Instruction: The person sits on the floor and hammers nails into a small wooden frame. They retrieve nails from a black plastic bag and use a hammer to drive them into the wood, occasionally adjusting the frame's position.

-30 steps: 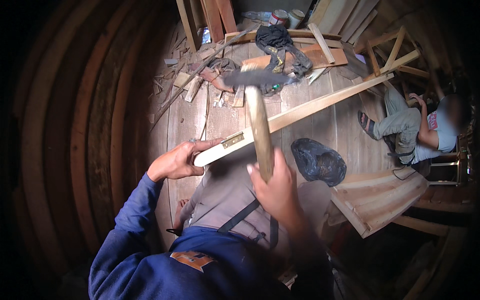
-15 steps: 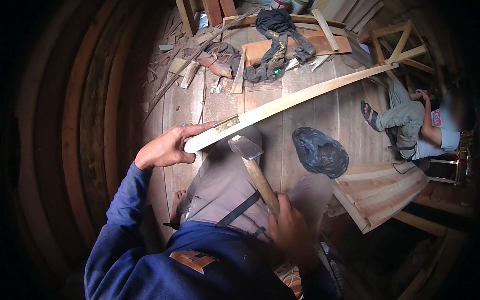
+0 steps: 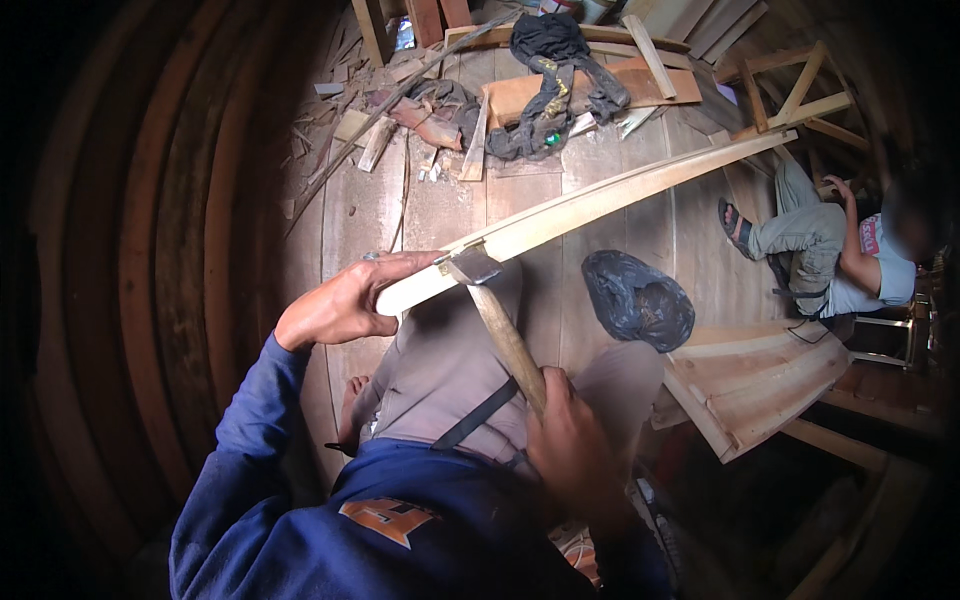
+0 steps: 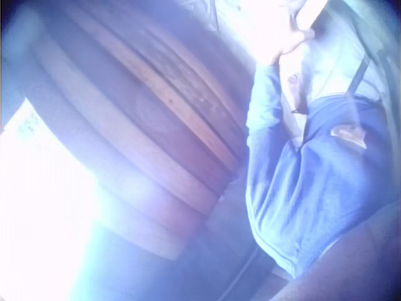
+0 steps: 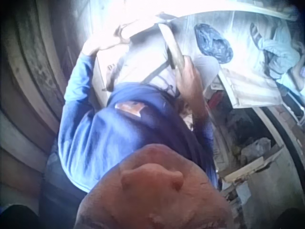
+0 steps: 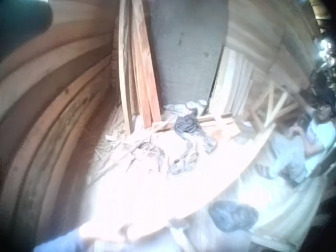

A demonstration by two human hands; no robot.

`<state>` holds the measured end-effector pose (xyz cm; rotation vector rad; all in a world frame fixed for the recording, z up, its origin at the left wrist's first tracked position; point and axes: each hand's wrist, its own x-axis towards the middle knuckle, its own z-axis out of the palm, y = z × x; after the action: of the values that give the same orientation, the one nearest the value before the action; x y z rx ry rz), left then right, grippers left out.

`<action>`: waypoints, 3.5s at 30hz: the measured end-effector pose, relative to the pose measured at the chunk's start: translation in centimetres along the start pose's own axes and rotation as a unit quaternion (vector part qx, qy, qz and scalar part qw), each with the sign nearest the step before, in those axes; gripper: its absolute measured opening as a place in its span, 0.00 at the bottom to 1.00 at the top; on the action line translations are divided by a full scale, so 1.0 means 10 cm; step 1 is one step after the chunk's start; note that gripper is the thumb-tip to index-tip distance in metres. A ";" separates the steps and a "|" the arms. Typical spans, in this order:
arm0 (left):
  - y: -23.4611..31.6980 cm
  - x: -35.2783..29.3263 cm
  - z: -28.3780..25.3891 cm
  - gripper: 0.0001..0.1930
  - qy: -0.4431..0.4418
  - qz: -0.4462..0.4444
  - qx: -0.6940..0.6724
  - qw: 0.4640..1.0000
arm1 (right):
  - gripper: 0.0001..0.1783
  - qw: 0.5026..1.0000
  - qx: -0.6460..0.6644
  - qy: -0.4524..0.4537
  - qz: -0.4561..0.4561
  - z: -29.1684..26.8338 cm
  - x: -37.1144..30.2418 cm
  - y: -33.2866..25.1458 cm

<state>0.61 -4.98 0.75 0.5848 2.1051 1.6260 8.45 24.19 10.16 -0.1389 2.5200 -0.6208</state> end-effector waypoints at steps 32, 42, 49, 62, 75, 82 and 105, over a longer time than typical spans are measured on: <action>0.00 0.05 -0.11 0.44 -0.017 -0.118 -0.033 0.992 | 0.17 0.998 0.035 0.053 -0.026 -0.12 0.23 0.07; 0.34 0.30 -0.03 0.37 0.085 -0.093 0.112 0.986 | 0.26 0.983 0.150 0.090 0.051 -0.03 0.13 0.29; 0.24 0.43 0.01 0.37 0.036 -0.102 0.034 0.994 | 0.22 0.968 0.223 0.084 0.082 0.06 0.05 0.52; 0.19 0.45 0.11 0.38 0.094 -0.120 0.121 0.981 | 0.13 0.831 0.499 0.197 -0.148 0.00 0.74 0.16; 0.06 0.35 0.04 0.11 0.193 0.045 0.070 0.978 | 0.18 0.885 0.297 0.267 -0.240 0.11 1.57 -0.51; 0.14 0.37 0.03 0.12 0.221 0.056 0.132 0.965 | 0.24 0.886 0.287 0.256 -0.257 0.13 1.55 -0.61; 0.05 0.38 0.01 0.08 0.243 0.004 0.084 0.966 | 0.14 0.916 0.344 0.153 -0.137 -0.06 0.76 -0.04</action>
<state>-2.39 -2.67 0.93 0.2563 2.6119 1.7399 1.67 22.41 7.17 -0.1419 2.4127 -1.7163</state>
